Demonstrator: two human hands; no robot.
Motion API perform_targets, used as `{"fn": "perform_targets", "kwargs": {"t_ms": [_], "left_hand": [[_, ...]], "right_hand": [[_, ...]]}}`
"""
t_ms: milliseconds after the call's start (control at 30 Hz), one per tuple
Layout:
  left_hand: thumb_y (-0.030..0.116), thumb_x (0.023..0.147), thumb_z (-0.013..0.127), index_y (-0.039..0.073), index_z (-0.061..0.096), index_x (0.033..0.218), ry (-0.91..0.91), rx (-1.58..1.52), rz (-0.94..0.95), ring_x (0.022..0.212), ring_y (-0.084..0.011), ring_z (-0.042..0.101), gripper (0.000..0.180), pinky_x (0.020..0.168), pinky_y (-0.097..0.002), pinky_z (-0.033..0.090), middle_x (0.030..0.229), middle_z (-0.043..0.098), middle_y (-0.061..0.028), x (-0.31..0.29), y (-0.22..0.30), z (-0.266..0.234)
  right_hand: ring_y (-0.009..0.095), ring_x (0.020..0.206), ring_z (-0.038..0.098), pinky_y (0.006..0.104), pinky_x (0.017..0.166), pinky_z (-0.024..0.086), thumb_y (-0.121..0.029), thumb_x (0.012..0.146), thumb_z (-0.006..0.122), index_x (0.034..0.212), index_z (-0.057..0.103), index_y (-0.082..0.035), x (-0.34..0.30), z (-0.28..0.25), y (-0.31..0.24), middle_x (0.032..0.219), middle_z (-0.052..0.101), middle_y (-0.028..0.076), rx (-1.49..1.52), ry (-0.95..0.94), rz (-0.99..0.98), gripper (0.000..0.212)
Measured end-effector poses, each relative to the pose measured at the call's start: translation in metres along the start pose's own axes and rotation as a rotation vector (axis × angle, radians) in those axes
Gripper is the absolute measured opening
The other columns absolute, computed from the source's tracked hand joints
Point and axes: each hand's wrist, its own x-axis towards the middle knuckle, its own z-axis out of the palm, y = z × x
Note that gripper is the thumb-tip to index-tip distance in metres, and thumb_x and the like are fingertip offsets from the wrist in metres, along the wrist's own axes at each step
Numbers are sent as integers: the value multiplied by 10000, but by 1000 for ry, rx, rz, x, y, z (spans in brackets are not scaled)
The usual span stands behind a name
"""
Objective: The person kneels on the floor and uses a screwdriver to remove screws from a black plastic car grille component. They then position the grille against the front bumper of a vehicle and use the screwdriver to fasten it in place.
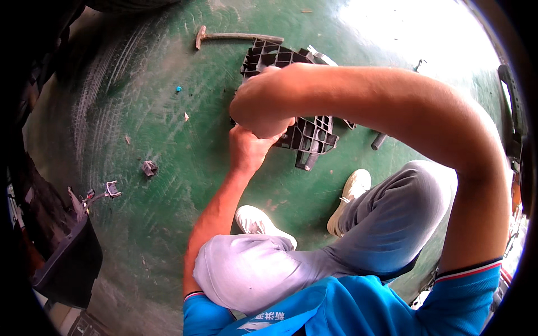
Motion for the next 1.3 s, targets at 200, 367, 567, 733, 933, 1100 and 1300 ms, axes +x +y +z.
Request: {"fn": "perform_targets", "kwargs": {"t_ms": [200,367,567,733,933,1100,1300], "left_hand": [[10,871,736,-4,672,1092,-240,-343,-153,860,-100,618,231,765,-261,508,986,697,-26,2,-24,-18],[35,829,799,7,694,1060,60,100,-10,848,-107,631,255,778,-292,527,995,709,-25,-7,-45,-1],[66,863,765,1,688,1068,-244,-80,-109,932,-150,632,228,846,-333,517,1008,705,-39,9,-4,-22],[46,851,772,-3,690,1030,-53,31,-124,895,-164,648,203,821,-330,521,974,707,-46,-1,-11,-13],[98,807,821,-9,708,970,-79,-98,-17,842,-146,682,225,749,-339,542,960,743,-92,4,-28,-13],[51,855,780,31,700,1017,-114,-256,-202,823,-111,631,182,775,-300,524,908,693,-15,-4,-24,-14],[69,835,805,34,690,1105,104,195,147,973,-151,636,296,856,-338,519,1040,702,-43,-2,-52,-4]], "right_hand": [[291,889,716,454,684,523,-147,777,689,811,757,-85,1,10,5,871,733,97,-263,305,-155,98],[290,907,715,464,716,517,-155,792,679,904,771,-84,-1,1,-9,895,737,81,47,195,44,162],[308,852,727,440,627,534,-116,702,713,900,768,-49,-4,10,2,850,735,134,-87,278,-61,217],[303,878,731,432,660,544,-136,728,715,889,773,-59,8,10,-2,868,742,110,-78,273,-8,187],[289,874,732,420,659,548,-125,704,739,893,777,-84,10,16,-4,879,744,87,-12,342,23,197],[266,852,731,409,635,542,-122,663,765,909,786,-115,15,3,-5,865,742,68,-146,201,-50,247],[242,872,729,421,662,532,-116,633,775,908,787,-122,26,20,-15,868,744,54,-49,296,101,275]]}}
